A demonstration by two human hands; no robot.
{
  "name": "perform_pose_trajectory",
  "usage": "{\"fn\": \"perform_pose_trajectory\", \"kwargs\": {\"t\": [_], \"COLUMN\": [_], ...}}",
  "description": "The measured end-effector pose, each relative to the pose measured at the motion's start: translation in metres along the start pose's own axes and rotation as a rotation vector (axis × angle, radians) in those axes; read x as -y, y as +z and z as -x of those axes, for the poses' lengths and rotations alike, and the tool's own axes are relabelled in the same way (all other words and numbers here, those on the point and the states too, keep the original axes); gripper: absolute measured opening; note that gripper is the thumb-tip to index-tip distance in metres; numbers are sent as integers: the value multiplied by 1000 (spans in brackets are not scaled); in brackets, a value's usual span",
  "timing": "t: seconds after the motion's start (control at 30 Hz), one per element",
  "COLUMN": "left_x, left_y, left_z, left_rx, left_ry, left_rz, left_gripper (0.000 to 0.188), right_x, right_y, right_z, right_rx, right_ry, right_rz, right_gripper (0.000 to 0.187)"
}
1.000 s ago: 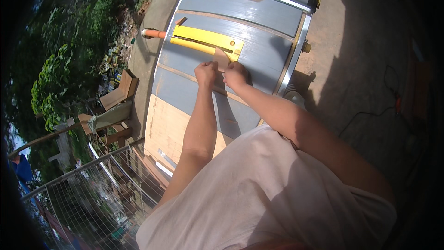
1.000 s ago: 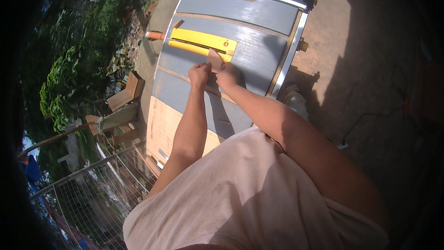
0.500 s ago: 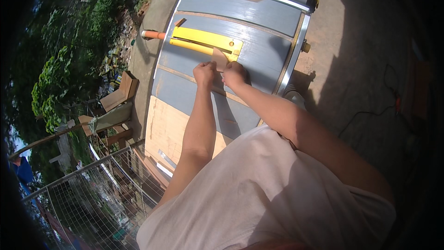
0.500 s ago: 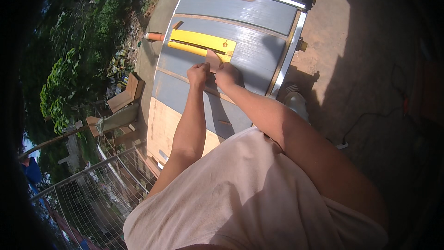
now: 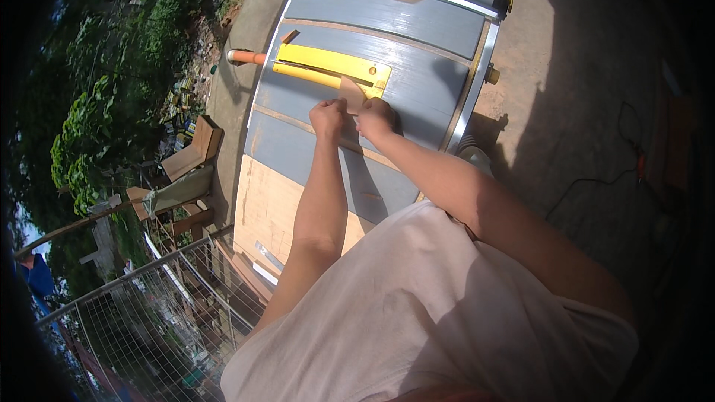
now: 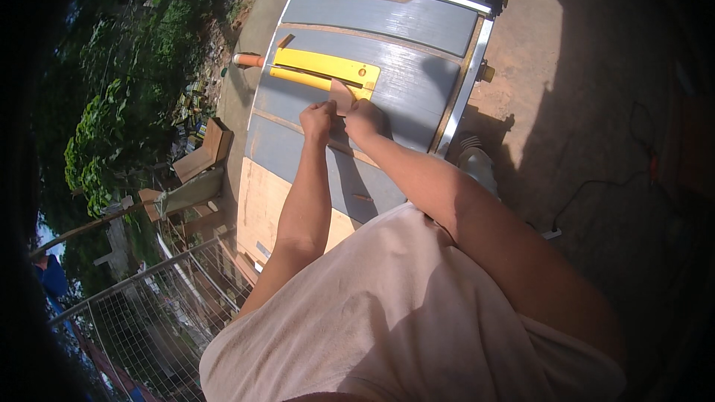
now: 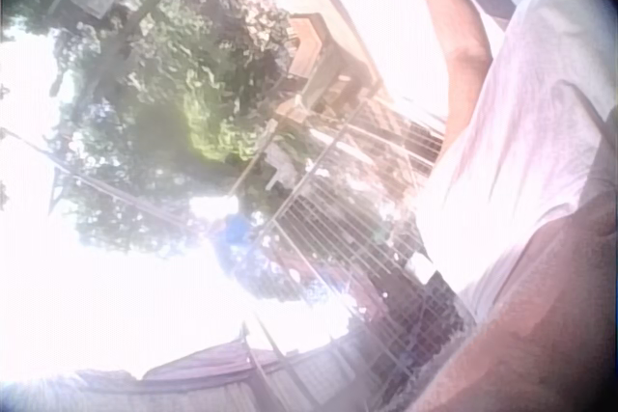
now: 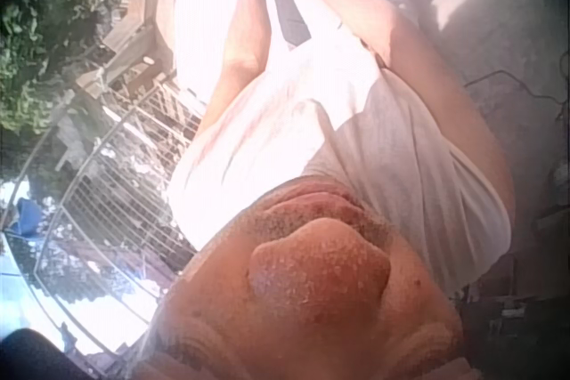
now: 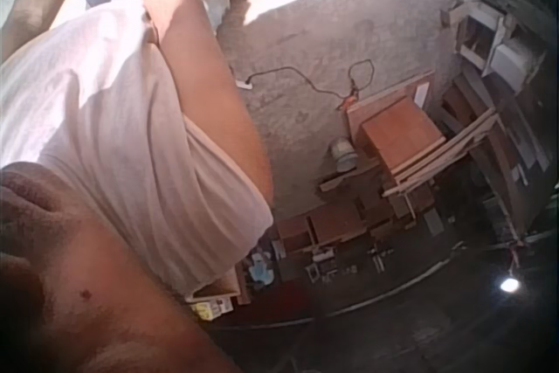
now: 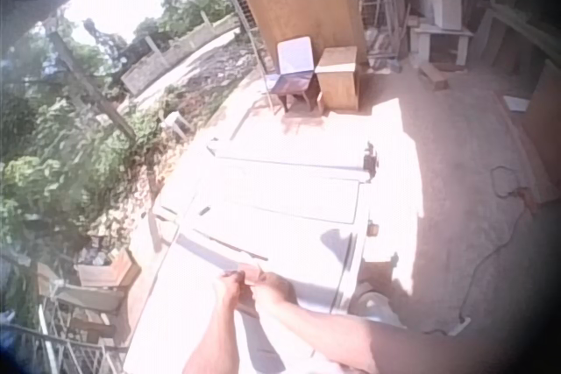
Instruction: The person uses a table saw to cut a small wooden piece, then moves to a workbench to fit the piece into a curved wooden structure. They repeatedly adjust and test the fit of the piece into the structure.
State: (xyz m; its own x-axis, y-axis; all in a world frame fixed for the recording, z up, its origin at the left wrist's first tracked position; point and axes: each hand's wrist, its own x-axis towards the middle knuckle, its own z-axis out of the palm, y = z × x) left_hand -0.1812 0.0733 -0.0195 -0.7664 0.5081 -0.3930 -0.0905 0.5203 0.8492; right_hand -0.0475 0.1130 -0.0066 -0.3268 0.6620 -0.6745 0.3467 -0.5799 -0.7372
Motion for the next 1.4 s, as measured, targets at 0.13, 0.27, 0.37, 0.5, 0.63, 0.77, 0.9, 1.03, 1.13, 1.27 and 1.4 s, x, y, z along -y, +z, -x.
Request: {"fn": "perform_pose_trajectory", "kwargs": {"t": [0.13, 0.27, 0.37, 0.5, 0.63, 0.77, 0.9, 1.03, 1.13, 1.27, 1.4], "left_x": [5, 4, 4, -1, 0, -5, -7, -5, -2, 1, 1], "left_y": [-3, -4, -3, -3, -4, -2, -3, -3, -4, -5, -5], "left_z": [-4, -5, -8, -4, -5, -2, -2, -5, -9, -12, -14], "left_rx": [-9, 7, 10, 9, -7, -19, -13, -22, -27, -27, -35], "left_ry": [28, 37, 19, 3, 19, 38, 14, 20, 31, 22, 56], "left_rz": [-28, -33, -21, 9, 13, 10, 20, 32, 31, 27, 7], "left_gripper": [15, 15, 15, 16, 16, 16, 17, 17, 17, 18, 18], "right_x": [0, -3, -4, -2, 2, 1, 0, -4, -5, -9, -19], "right_y": [3, 6, 8, 6, 8, 10, 12, 18, 21, 26, 33], "right_z": [-3, -7, -10, -11, -9, -13, -14, -18, -21, -26, -39], "right_rx": [17, -36, -17, 27, 6, -6, -9, -103, -116, -154, -211], "right_ry": [11, -29, -19, -6, -8, -22, -35, -93, -87, -105, -175], "right_rz": [36, -5, 12, 48, 55, 57, 53, 42, 39, 47, 111], "right_gripper": [27, 22, 24, 26, 25, 25, 24, 25, 26, 26, 27]}}
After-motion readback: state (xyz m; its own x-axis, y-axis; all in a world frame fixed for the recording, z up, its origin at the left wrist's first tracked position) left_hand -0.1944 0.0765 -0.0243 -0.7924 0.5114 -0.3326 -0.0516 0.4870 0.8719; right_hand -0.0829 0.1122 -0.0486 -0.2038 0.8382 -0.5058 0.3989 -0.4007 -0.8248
